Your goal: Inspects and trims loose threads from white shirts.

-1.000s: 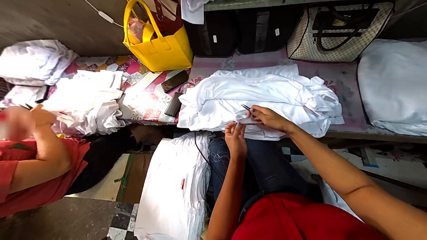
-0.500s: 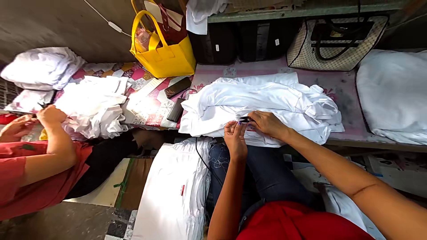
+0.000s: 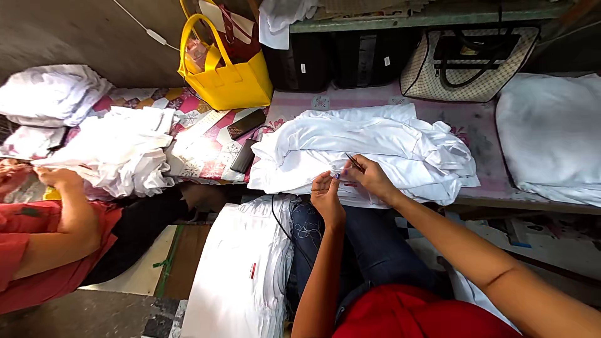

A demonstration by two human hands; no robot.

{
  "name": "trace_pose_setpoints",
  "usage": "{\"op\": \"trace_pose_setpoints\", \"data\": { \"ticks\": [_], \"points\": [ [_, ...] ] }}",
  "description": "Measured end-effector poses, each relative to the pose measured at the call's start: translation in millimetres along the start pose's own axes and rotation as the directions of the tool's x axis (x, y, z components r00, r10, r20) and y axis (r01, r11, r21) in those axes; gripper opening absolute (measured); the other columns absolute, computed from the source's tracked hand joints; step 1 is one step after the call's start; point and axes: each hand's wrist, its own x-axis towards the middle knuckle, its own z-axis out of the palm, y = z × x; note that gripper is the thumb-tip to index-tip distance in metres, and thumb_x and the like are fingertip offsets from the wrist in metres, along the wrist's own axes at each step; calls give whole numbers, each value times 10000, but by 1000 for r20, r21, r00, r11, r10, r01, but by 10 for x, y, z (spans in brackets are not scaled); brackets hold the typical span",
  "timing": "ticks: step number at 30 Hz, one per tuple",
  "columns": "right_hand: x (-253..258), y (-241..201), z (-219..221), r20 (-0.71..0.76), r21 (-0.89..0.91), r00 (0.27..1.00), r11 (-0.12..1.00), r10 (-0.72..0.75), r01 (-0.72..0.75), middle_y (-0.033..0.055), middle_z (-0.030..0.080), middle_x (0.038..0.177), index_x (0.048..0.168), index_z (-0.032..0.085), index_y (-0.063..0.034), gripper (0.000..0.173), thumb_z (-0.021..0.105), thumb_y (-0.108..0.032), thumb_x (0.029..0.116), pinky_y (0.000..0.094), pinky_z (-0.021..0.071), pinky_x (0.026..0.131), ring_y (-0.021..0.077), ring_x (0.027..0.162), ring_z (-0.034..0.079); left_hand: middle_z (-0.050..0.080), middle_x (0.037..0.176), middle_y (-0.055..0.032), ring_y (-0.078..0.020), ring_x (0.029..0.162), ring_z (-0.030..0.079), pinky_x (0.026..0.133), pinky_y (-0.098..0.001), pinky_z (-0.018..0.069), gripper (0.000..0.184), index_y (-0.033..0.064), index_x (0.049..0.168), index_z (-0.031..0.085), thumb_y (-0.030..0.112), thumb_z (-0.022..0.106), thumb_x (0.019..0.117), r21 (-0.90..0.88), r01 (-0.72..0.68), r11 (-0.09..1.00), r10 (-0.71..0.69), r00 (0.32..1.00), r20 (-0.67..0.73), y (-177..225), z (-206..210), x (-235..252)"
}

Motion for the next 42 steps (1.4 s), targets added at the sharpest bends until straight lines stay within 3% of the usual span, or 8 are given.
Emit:
{"op": "trace_pose_setpoints", "data": {
  "ticks": [4, 9, 13, 15, 19, 23, 34, 42],
  "points": [
    [70, -23, 174, 11, 195, 987, 968, 162, -161, -27, 529, 673, 999, 693, -29, 125, 728, -126, 929, 229, 436, 595, 39, 585, 467, 748, 899, -78, -108, 832, 724, 831, -291, 614, 161, -95, 1033, 680, -142, 648, 882, 125, -110, 986, 108, 994, 18, -45, -51, -8],
    [34, -1, 154, 166, 527, 941, 781, 294, -337, -78, 458, 617, 993, 636, -59, 58, 601, -98, 1019, 159, 336, 471, -3, 483, 369, 725, 899, -71, -157, 842, 729, 859, -356, 619, 119, -51, 1047, 619, -73, 520, 986, 9, 70, 997, -71, 993, 93, 46, -175, 0],
    [-33, -74, -51, 252, 454, 928, 813, 275, -364, -110, 389, 590, 1042, 614, -114, 416, 302, -374, 1130, 155, 301, 453, -11, 466, 325, 721, 945, -94, -199, 893, 737, 911, -397, 605, 144, -30, 1094, 556, -37, 426, 1033, -61, 183, 981, -172, 974, 150, 81, -212, -31],
    [-65, -153, -158, 322, 321, 908, 872, 267, -370, -108, 380, 595, 991, 615, -119, 496, 224, -391, 1132, 162, 282, 455, -7, 473, 320, 723, 947, -102, -211, 896, 738, 917, -406, 602, 147, -28, 1095, 557, -26, 424, 1034, -75, 180, 981, -166, 972, 167, 83, -227, -37],
    [-26, -209, -287, 470, 31, 820, 922, 327, -385, -108, 372, 573, 896, 613, -103, 452, 312, -339, 1136, 170, 268, 464, -8, 469, 309, 722, 949, -100, -207, 906, 737, 921, -400, 599, 146, -26, 1091, 553, -27, 419, 1033, -70, 178, 982, -163, 970, 183, 113, -223, -35],
    [86, -203, -253, 509, -55, 792, 932, 336, -359, -97, 404, 592, 896, 614, -99, 442, 325, -331, 1137, 172, 283, 479, -5, 482, 328, 716, 952, -87, -195, 912, 732, 925, -392, 597, 143, -20, 1079, 557, -35, 425, 1026, -75, 165, 983, -148, 970, 191, 113, -221, -42],
    [202, -315, -163, 475, -28, 785, 898, 398, -438, -87, 395, 566, 820, 573, -104, 423, 382, -319, 1130, 170, 271, 449, -2, 451, 319, 709, 988, -87, -193, 952, 726, 950, -392, 588, 146, -20, 1096, 549, -40, 432, 1011, -40, 131, 991, -119, 969, 216, 46, -256, -51],
    [92, -152, -177, 537, 229, 764, 810, 358, -540, -108, 363, 561, 833, 548, -138, 374, 391, -312, 1124, 136, 252, 421, -25, 431, 296, 704, 968, -103, -204, 919, 727, 920, -392, 595, 124, -17, 1095, 527, -4, 426, 1024, -130, 184, 974, -166, 976, 143, 52, -175, -107]
  ]
}}
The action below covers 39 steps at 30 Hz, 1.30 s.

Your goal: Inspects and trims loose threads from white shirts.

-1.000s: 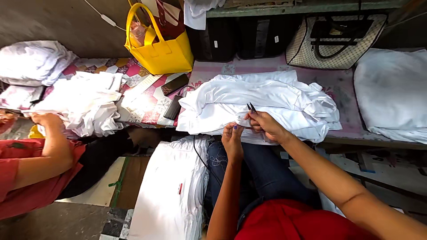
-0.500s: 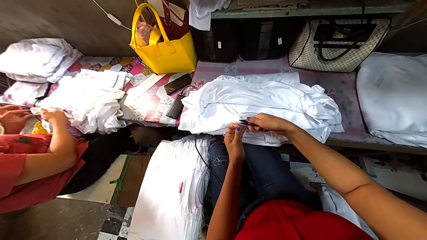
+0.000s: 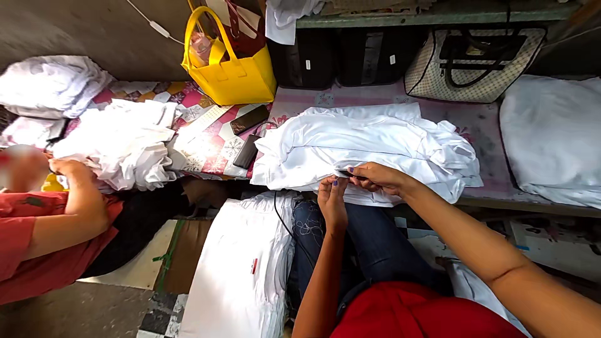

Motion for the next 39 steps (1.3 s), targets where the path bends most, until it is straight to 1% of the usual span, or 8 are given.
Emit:
{"op": "trace_pose_setpoints", "data": {
  "ticks": [6, 8, 11, 21, 25, 28, 34, 39],
  "points": [
    [-143, 237, 164, -298, -29, 932, 978, -205, 205, -99, 449, 645, 931, 599, -93, 314, 423, -278, 1114, 155, 325, 485, -17, 500, 363, 622, 763, -52, -116, 672, 653, 674, -290, 603, 123, -23, 926, 527, -116, 605, 903, 305, -53, 951, 111, 978, -177, -70, 72, 87],
    [-125, 393, 140, -449, -164, 843, 955, -297, 249, -67, 495, 685, 1003, 645, -20, 226, 524, -198, 1071, 177, 359, 516, -3, 532, 396, 648, 730, -103, -139, 671, 644, 652, -265, 559, 27, -81, 829, 645, -67, 664, 816, 763, -401, 507, 460, 874, 153, -175, -144, 3],
    [-111, 606, 130, -536, -359, 760, 914, -367, 189, 9, 596, 773, 1049, 678, 16, 229, 575, -188, 1040, 231, 439, 618, 42, 634, 499, 670, 731, -162, -280, 691, 699, 645, -375, 595, 81, -40, 793, 695, -38, 648, 859, 759, -651, 5, 405, 695, 593, -277, -469, -257],
    [120, 515, 699, -560, -724, 692, 675, -456, -141, 181, 727, 858, 1052, 752, -20, 310, 668, -307, 968, 599, 519, 770, 379, 841, 705, 733, 1053, -216, -200, 833, 740, 811, -350, 605, 351, -120, 1219, 630, 36, 709, 915, 870, -47, 490, -7, 998, 59, -47, -284, -146],
    [150, 476, 562, -580, -563, 749, 822, -320, -84, 135, 687, 841, 1013, 744, -7, 224, 618, -189, 983, 473, 498, 772, 263, 810, 642, 739, 887, -153, -115, 680, 709, 678, -279, 613, 166, -117, 1074, 686, 7, 645, 971, 746, 81, 661, -119, 993, -2, -95, -351, -96],
    [137, 535, 429, -553, -412, 792, 911, -259, 10, 88, 635, 807, 968, 715, 10, 262, 692, -251, 970, 384, 487, 744, 159, 746, 572, 691, 1161, -232, -160, 857, 727, 812, -317, 615, 414, -154, 1324, 544, -28, 652, 945, 642, 84, 762, -194, 976, 102, -30, -394, -142],
    [141, 455, 604, -548, -614, 783, 777, -294, -138, 167, 694, 871, 1058, 727, 4, 283, 581, -231, 1002, 521, 499, 796, 312, 846, 662, 721, 779, -87, -74, 608, 665, 611, -250, 584, 141, -82, 1028, 708, 32, 637, 981, 737, 88, 670, -189, 980, 55, -7, -391, -65],
    [94, 464, 402, -504, -275, 854, 961, -128, -18, 14, 505, 720, 947, 642, 33, 201, 597, -150, 1018, 257, 402, 567, 69, 587, 445, 636, 1305, -222, -184, 870, 712, 815, -346, 598, 411, -70, 1353, 583, -7, 624, 950, 859, 47, 509, -351, 923, 157, 427, -560, -89]
  ]
}}
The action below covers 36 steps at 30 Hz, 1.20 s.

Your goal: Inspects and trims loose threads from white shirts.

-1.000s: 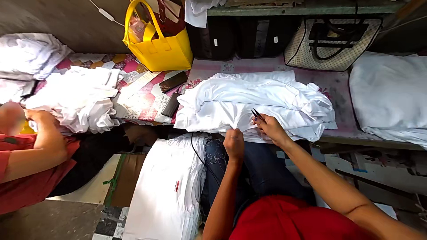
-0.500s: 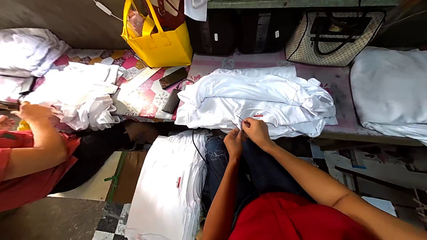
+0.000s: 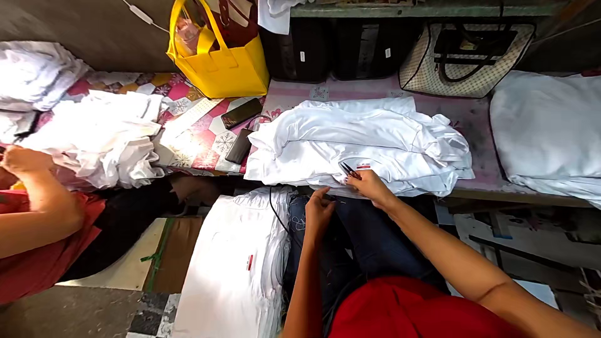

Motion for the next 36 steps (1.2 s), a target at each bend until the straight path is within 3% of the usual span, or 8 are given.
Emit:
{"op": "trace_pose_setpoints", "data": {
  "ticks": [4, 7, 9, 12, 26, 31, 34, 36],
  "points": [
    [-16, -33, 18, 50, 156, 998, 987, 41, -48, -21, 497, 678, 917, 632, 6, 165, 601, -122, 1016, 210, 367, 515, 34, 538, 423, 634, 1287, -207, -207, 1013, 714, 898, -361, 603, 465, -114, 1466, 402, 25, 506, 1035, -519, 70, 852, -29, 996, 88, 232, 125, 82],
    [-30, -8, -7, 70, 160, 997, 986, 27, -37, -49, 463, 637, 921, 626, -15, 209, 574, -172, 1048, 201, 359, 506, 24, 514, 406, 726, 818, -86, -109, 660, 697, 665, -278, 610, 190, -113, 1112, 648, 42, 591, 1018, -367, 33, 930, -53, 998, -43, 171, 273, 217],
    [-103, -27, -129, 118, 146, 993, 989, 13, -30, -75, 416, 616, 1017, 678, -28, 338, 489, -296, 1098, 199, 338, 494, 21, 495, 367, 698, 725, -45, -82, 564, 652, 580, -252, 584, 190, -81, 1032, 690, 69, 574, 1035, -206, 6, 979, -22, 997, -71, 118, 243, 207],
    [-289, -96, -277, 227, 68, 972, 995, 54, -71, -88, 382, 592, 1040, 682, -48, 488, 318, -358, 1136, 200, 312, 473, 22, 474, 336, 713, 737, -59, -94, 561, 670, 569, -264, 594, 214, -78, 1062, 683, 89, 549, 1051, -107, 24, 994, -29, 998, -48, 124, 161, 90],
    [-135, 72, -51, 222, -263, 975, 961, -21, 80, 6, 509, 722, 995, 685, -23, 439, 354, -277, 1130, 342, 428, 694, 120, 660, 469, 701, 700, -55, -84, 534, 663, 568, -258, 597, 200, -83, 1028, 683, 74, 560, 1041, -36, 25, 999, -25, 1000, -8, 81, 148, 12],
    [-258, 77, -18, 14, -427, 970, 875, -243, 226, 164, 711, 925, 1216, 673, -13, 447, 537, -408, 1057, 547, 522, 796, 323, 846, 683, 671, 767, -119, -165, 579, 649, 592, -343, 582, 419, -96, 1348, 546, 98, 647, 991, 92, 19, 996, -7, 992, -129, 57, 181, 168],
    [-71, 30, 49, -32, -435, 974, 880, -224, 189, 221, 725, 1004, 1200, 703, 8, 358, 614, -288, 1020, 602, 504, 887, 389, 966, 693, 700, 760, -126, -157, 599, 668, 619, -341, 589, 190, -99, 1059, 678, 63, 628, 974, 116, -96, 989, 113, 982, -153, -14, 336, 423],
    [104, -99, -58, -50, -270, 986, 953, -158, 139, 171, 699, 912, 1063, 722, 31, 253, 627, -198, 1014, 481, 521, 835, 272, 861, 659, 737, 842, -139, -225, 747, 717, 769, -443, 595, 214, -38, 965, 742, 143, 630, 986, 297, -129, 946, 110, 991, 78, 43, 279, 438]
  ]
}}
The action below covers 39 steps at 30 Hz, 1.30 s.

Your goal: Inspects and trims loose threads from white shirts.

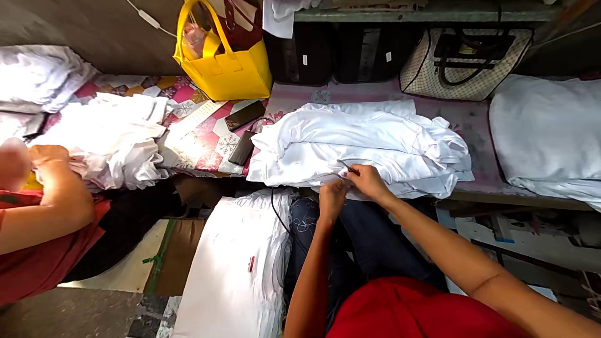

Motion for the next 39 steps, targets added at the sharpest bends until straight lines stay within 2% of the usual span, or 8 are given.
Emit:
{"op": "trace_pose_setpoints", "data": {
  "ticks": [4, 10, 16, 19, 23, 29, 34, 39],
  "points": [
    [136, -85, -316, 178, 401, 977, 897, 122, -185, -48, 469, 634, 931, 635, -15, 164, 643, -155, 1015, 185, 348, 488, 12, 497, 386, 704, 1221, -205, -436, 1201, 628, 994, -707, 446, 332, 86, 1185, 750, 334, 670, 979, 461, 50, 886, -291, 834, 469, 366, -250, -275],
    [92, -131, -286, 256, 530, 959, 813, 117, -241, -80, 426, 583, 894, 596, -54, 154, 593, -120, 1034, 156, 319, 457, -4, 460, 354, 730, 938, -148, -154, 750, 735, 716, -315, 634, 269, -103, 1154, 602, 91, 674, 982, -544, 0, 839, -128, 972, -197, 391, -110, -67],
    [51, -40, -347, 294, 563, 944, 772, 149, -297, -83, 407, 581, 906, 581, -62, 142, 588, -115, 1037, 157, 326, 462, 1, 458, 347, 754, 921, -147, -284, 873, 732, 880, -533, 568, 243, -7, 1037, 755, 171, 592, 1006, 135, 77, 988, -115, 945, 305, 335, -318, -256],
    [44, 3, -330, 320, 566, 937, 765, 140, -307, -87, 397, 572, 892, 567, -72, 151, 583, -107, 1038, 154, 314, 457, -2, 454, 339, 742, 984, -158, -257, 879, 727, 859, -474, 580, 349, -48, 1135, 706, 256, 552, 1057, -33, 209, 977, -206, 976, 71, 407, -288, -301],
    [18, -16, -229, 319, 576, 940, 762, 124, -296, -82, 408, 579, 883, 568, -72, 160, 583, -105, 1038, 157, 318, 458, -1, 457, 347, 704, 855, -78, -133, 721, 704, 704, -277, 611, 96, -34, 1073, 583, 19, 506, 1049, -908, 132, 398, -305, 952, 5, 285, -91, -10],
    [-107, 267, -593, 96, 500, 991, 857, 91, -127, -92, 462, 638, 1069, 683, -64, 236, 541, -252, 1072, 173, 346, 483, -7, 495, 364, 634, 816, 67, -6, 678, 589, 635, -160, 510, 249, 151, 934, 584, 60, 370, 1022, -981, 61, 184, -110, 993, 42, -144, -6, -337],
    [-282, 459, -1241, -209, 225, 969, 958, -133, 180, 15, 573, 810, 1184, 629, -36, 247, 446, -173, 1091, 260, 464, 583, 72, 622, 497, 726, 964, -155, -211, 844, 719, 803, -376, 600, 196, -72, 1097, 678, 8, 527, 1001, -255, 185, 949, -235, 954, -184, -145, -597, -844],
    [-78, 473, -995, 45, -350, 766, 708, -641, 613, 125, 676, 1045, 1007, 779, -92, 139, 679, -85, 911, 450, 592, 699, 244, 824, 686, 556, 1420, -277, -462, 1335, 514, 1067, -597, 448, 350, 36, 1277, 705, 61, 616, 940, 446, -310, 840, 416, 895, -161, 305, -455, -242]
  ]
}}
